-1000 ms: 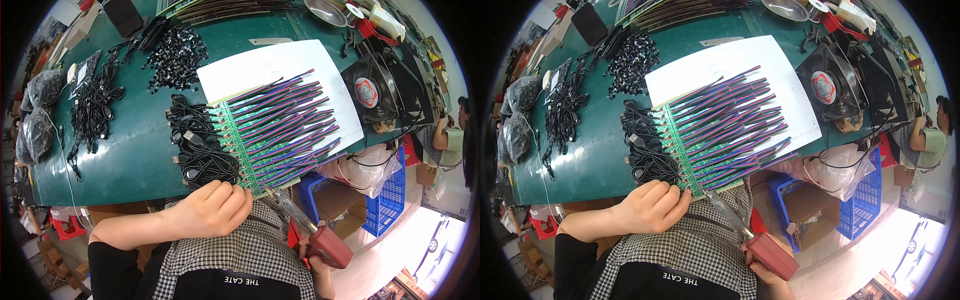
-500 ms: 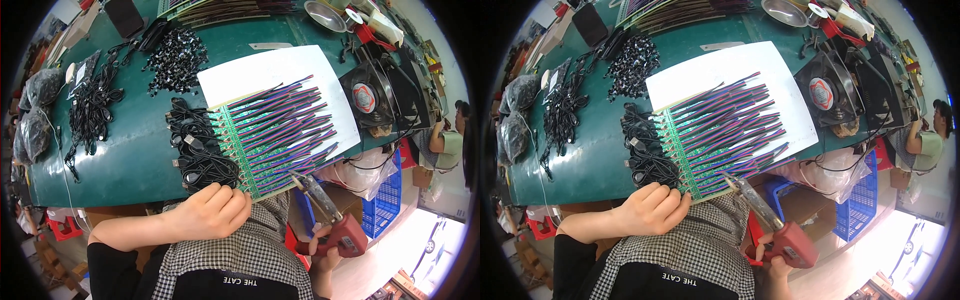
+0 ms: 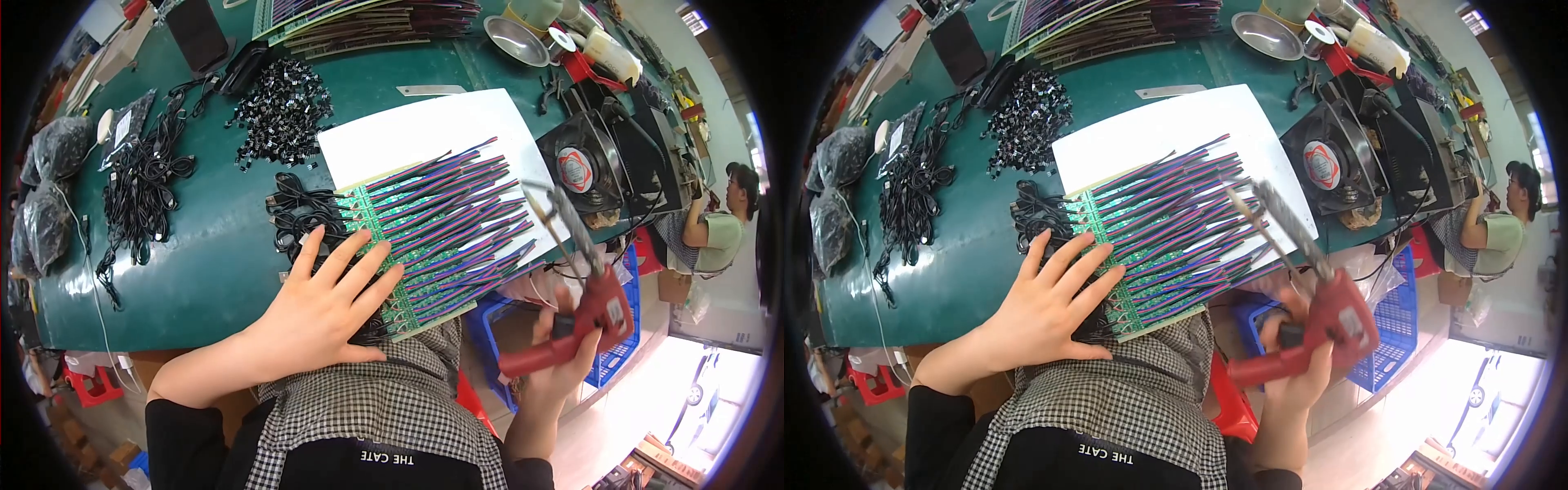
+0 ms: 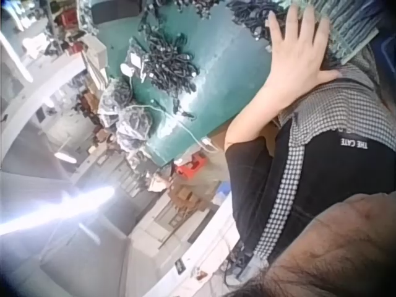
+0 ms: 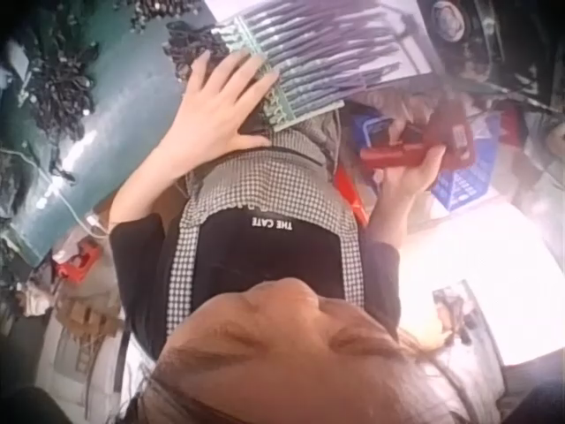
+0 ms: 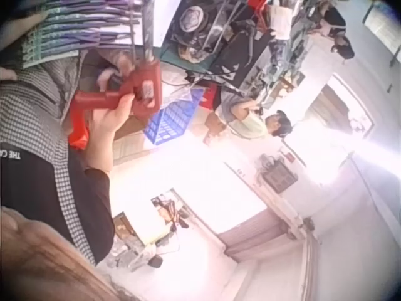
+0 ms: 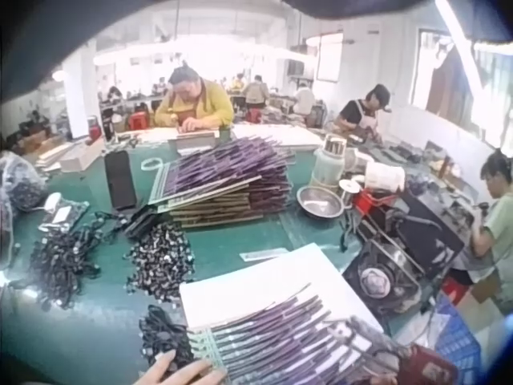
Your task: The person attaches electronic components onto circuit boards by picking them up from the table, positioning them on the boards by hand, and soldering them using a soldering gun.
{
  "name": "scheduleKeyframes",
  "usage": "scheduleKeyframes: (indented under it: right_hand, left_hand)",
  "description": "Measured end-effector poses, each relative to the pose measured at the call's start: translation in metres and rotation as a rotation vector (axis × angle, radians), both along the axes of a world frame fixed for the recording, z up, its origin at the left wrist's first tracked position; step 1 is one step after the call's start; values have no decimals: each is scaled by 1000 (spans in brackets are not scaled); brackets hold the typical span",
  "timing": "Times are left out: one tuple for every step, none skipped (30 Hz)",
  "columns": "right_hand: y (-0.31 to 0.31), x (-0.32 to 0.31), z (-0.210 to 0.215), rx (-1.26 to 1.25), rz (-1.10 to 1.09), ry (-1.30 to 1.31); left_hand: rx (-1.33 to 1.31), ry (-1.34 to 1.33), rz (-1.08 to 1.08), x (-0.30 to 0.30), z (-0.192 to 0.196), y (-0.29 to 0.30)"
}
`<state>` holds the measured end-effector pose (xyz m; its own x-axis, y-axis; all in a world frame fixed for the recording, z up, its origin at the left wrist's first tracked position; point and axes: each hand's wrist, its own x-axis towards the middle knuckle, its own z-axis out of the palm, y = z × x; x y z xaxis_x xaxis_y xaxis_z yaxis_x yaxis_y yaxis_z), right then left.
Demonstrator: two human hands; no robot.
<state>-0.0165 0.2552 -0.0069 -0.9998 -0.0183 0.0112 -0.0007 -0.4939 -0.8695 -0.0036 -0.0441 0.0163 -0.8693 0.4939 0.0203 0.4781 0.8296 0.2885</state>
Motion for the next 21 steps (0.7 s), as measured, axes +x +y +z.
scheduleKeyframes:
  right_hand:
    - [-9,-15,4,-131,20,-78]
    - [-16,-28,11,-252,30,-144]
    - [-20,-42,13,-376,165,-127]
    - [-25,-59,12,-505,310,-112]
    - [-37,-72,16,-479,335,-108]
    - [-47,-82,17,-529,350,-126]
    - [-55,-90,18,-550,370,-147]
    - [-62,-96,17,-570,390,-169]
    - [-66,-103,15,-555,412,-162]
    - [-74,-106,12,-559,423,-190]
    - [-80,-109,11,-531,437,-193]
    - [-85,-110,10,-503,450,-196]
    - [-90,-109,9,-468,453,-200]
    - [-95,-109,8,-470,466,-196]
    - [-99,-110,6,-455,469,-210]
    - [-103,-110,4,-439,468,-228]
    - [-105,-111,2,-397,465,-231]
    - [-106,-112,1,-397,472,-230]
    - [-106,-113,0,-392,473,-227]
    - [-106,-115,0,-387,472,-222]
    - [-107,-116,1,-384,474,-220]
  left_hand:
    - [-49,-10,2,2,-1,-1]
    - [-42,4,-4,2,0,-2]
    - [-52,20,-23,3,0,-3]
    - [-70,35,-36,1,-3,-4]
    - [-71,68,-42,2,-3,-6]
    - [-74,89,-36,2,-4,-7]
    - [-55,92,-53,3,-5,-9]
    - [-36,96,-70,4,-6,-10]
    - [-16,129,-72,4,-7,-12]
    - [-29,141,-75,7,-6,-15]
    - [-38,152,-67,10,-8,-16]
    - [-46,161,-60,12,-10,-17]
    - [-44,178,-56,15,-10,-19]
    - [-50,185,-44,18,-9,-22]
    - [-57,183,-50,20,-8,-23]
    - [-61,177,-58,21,-8,-25]
    - [-58,165,-68,20,-8,-27]
    - [-59,167,-62,20,-8,-28]
    - [-51,170,-68,19,-10,-28]
    - [-43,173,-76,19,-12,-28]
    - [-47,161,-67,20,-13,-28]
